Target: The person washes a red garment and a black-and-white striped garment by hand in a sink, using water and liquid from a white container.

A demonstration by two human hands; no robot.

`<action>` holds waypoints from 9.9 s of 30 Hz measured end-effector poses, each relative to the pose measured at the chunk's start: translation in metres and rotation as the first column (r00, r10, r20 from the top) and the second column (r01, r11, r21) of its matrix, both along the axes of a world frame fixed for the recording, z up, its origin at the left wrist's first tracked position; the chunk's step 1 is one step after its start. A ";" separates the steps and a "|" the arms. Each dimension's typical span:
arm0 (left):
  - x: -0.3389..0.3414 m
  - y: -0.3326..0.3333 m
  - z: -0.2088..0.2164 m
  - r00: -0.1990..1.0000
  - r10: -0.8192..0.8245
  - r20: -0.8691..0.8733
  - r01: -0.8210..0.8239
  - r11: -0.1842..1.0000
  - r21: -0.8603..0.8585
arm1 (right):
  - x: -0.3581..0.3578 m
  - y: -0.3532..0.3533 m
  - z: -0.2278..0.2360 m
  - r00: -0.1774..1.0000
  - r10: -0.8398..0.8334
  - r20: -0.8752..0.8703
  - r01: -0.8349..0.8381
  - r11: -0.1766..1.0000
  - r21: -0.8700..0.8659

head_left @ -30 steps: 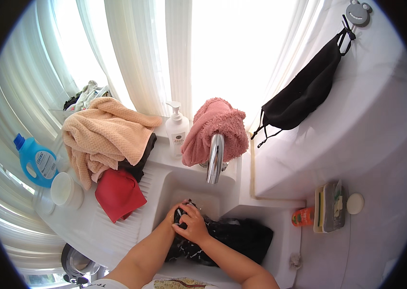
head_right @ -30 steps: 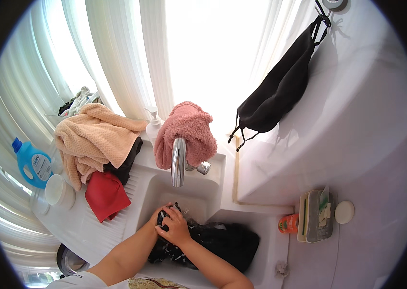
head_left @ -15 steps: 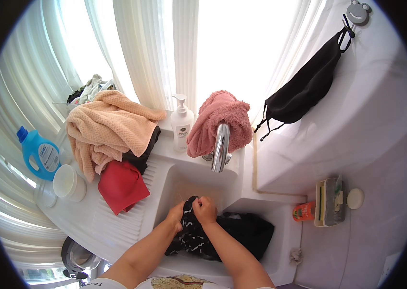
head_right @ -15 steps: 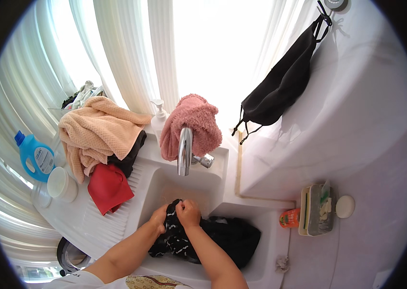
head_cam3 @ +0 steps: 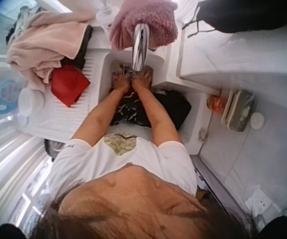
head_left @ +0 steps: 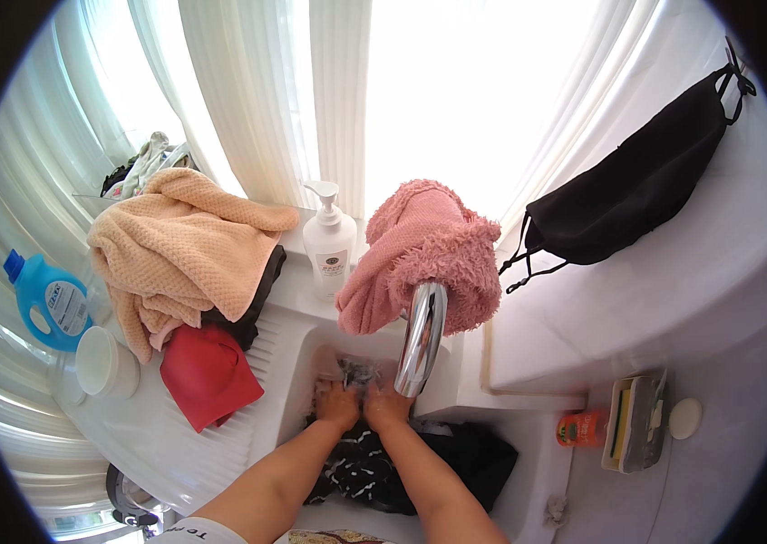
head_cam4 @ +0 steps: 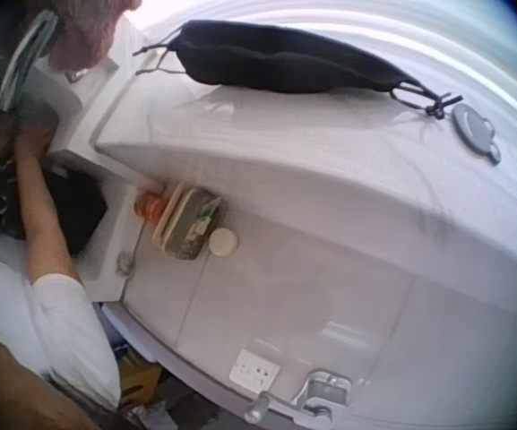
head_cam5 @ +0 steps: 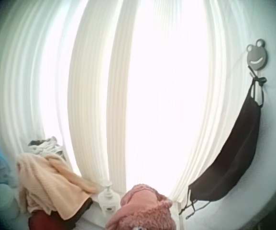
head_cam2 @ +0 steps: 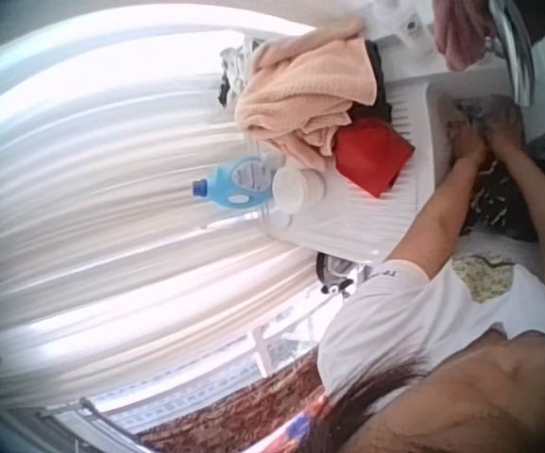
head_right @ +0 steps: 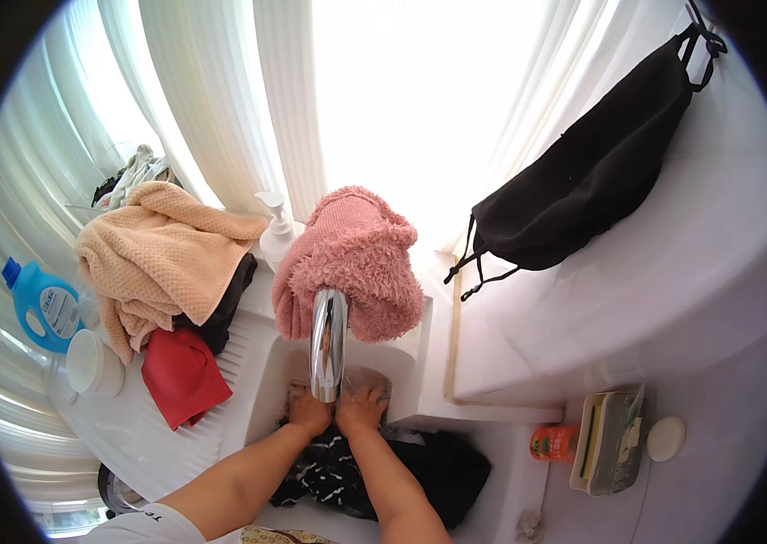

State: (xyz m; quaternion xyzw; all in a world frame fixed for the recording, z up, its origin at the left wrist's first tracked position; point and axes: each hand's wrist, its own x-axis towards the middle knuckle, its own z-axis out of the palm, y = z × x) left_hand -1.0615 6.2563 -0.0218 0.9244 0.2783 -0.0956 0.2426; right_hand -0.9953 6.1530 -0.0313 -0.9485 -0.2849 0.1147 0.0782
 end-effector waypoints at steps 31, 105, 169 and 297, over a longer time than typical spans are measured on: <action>-0.061 -0.021 0.118 0.652 0.600 -0.464 -0.281 -0.377 -0.883 | -0.055 -0.005 0.145 0.888 -0.219 -0.404 0.459 0.481 0.747; 0.004 0.018 0.015 0.947 0.321 0.024 -0.263 0.817 -0.513 | 0.017 -0.001 0.002 0.981 -0.046 -0.190 0.099 0.954 0.284; -0.033 0.025 0.097 0.930 0.216 0.296 -0.200 0.976 -0.081 | -0.028 -0.051 0.144 0.938 -0.271 -0.215 0.304 0.942 0.142; -0.019 0.013 0.031 0.550 0.710 -0.440 -0.029 -0.510 -0.860 | -0.030 -0.011 0.101 0.929 0.249 -0.274 0.061 0.627 0.777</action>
